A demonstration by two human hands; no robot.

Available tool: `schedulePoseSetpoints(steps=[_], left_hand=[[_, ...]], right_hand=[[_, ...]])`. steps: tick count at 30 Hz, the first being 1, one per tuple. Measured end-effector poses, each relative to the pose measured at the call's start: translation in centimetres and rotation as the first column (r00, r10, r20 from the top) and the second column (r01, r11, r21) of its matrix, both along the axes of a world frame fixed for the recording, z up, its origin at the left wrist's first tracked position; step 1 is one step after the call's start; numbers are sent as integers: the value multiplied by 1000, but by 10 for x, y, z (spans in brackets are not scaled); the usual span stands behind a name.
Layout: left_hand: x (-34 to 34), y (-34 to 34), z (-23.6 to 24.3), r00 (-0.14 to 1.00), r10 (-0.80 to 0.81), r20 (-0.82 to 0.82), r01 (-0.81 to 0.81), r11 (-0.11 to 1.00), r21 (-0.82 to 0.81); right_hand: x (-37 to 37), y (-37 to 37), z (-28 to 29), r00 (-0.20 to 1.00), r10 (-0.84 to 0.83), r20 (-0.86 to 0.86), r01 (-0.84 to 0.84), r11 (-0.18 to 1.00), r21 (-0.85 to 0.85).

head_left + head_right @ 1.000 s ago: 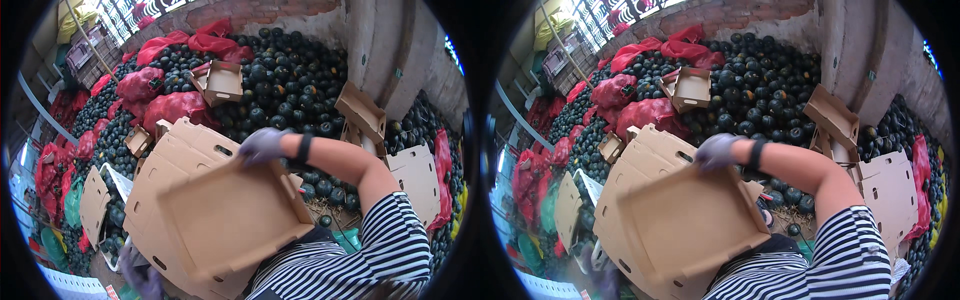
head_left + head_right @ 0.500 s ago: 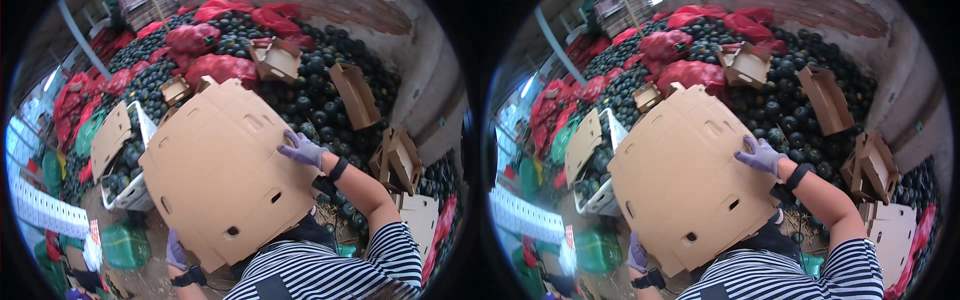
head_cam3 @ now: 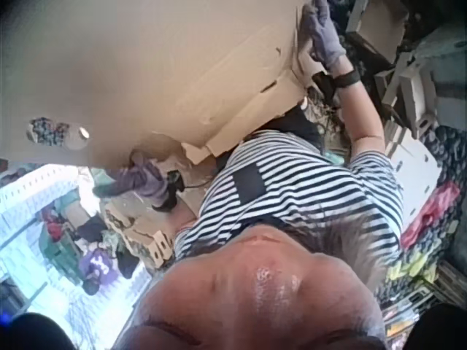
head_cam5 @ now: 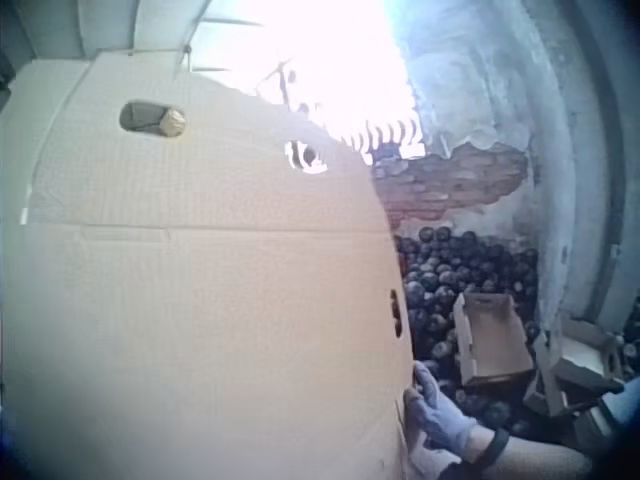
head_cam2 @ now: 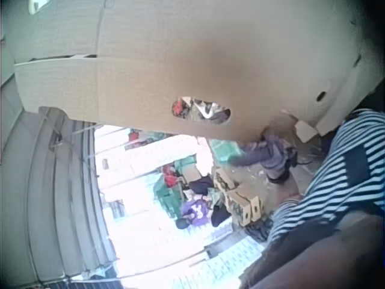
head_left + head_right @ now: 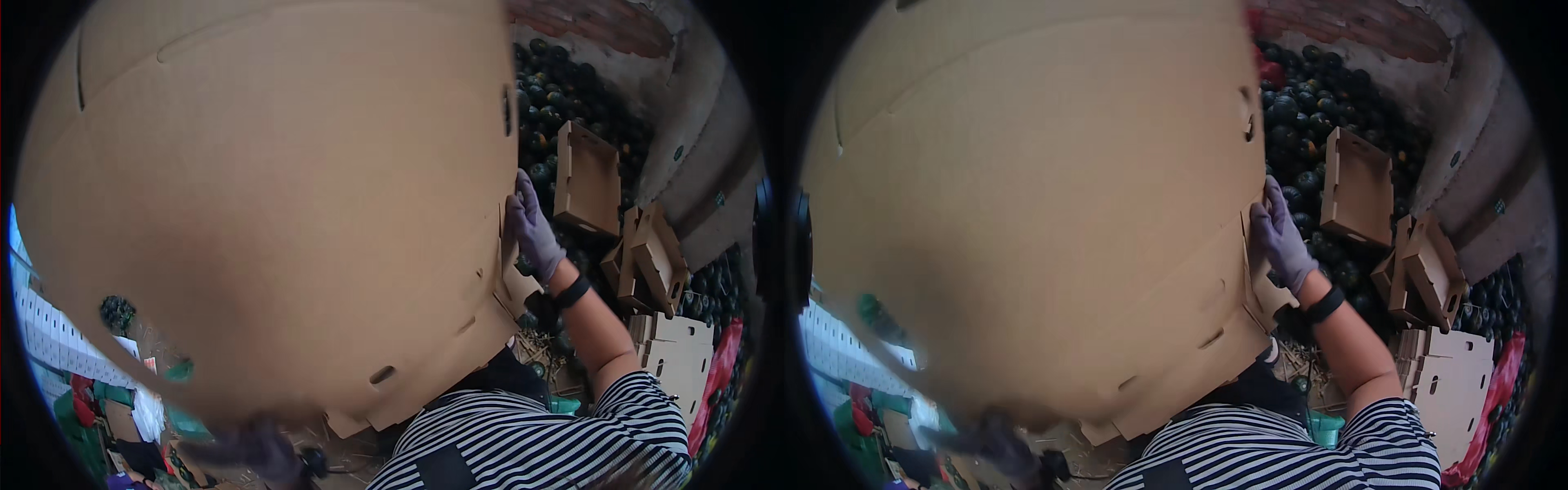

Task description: The person sits on the floor and packs small green pumpkins into a cardboard box. They place the pumpkins one by one, then fold and close the box flaps. The person also assembles a new cardboard box and continues packing more pumpkins.

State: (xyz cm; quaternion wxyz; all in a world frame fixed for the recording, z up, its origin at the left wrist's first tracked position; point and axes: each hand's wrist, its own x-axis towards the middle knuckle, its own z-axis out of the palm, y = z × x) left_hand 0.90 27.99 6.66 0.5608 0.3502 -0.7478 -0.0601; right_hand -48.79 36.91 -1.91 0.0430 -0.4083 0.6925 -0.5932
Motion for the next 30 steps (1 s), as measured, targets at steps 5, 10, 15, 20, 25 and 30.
schedulePoseSetpoints(steps=[5,10,15,20,25,30], left_hand=[[-7,-82,-12,937,-345,45,215,676,705],[-1,-92,-6,858,-303,-414,504,649,570],[16,-62,-18,599,-248,-761,727,565,389],[27,-22,-40,687,-441,577,126,855,504],[36,17,-46,534,-712,457,259,652,713],[-5,25,-66,924,-371,-95,280,484,829]], right_hand=[[-30,13,40,864,385,325,-407,914,-3],[-20,40,102,538,503,676,-563,811,-156],[3,64,90,569,562,600,-512,814,-276],[60,66,83,578,652,-491,-444,756,481],[64,101,69,433,901,-20,-600,305,740],[85,87,43,674,515,529,-695,684,220]])
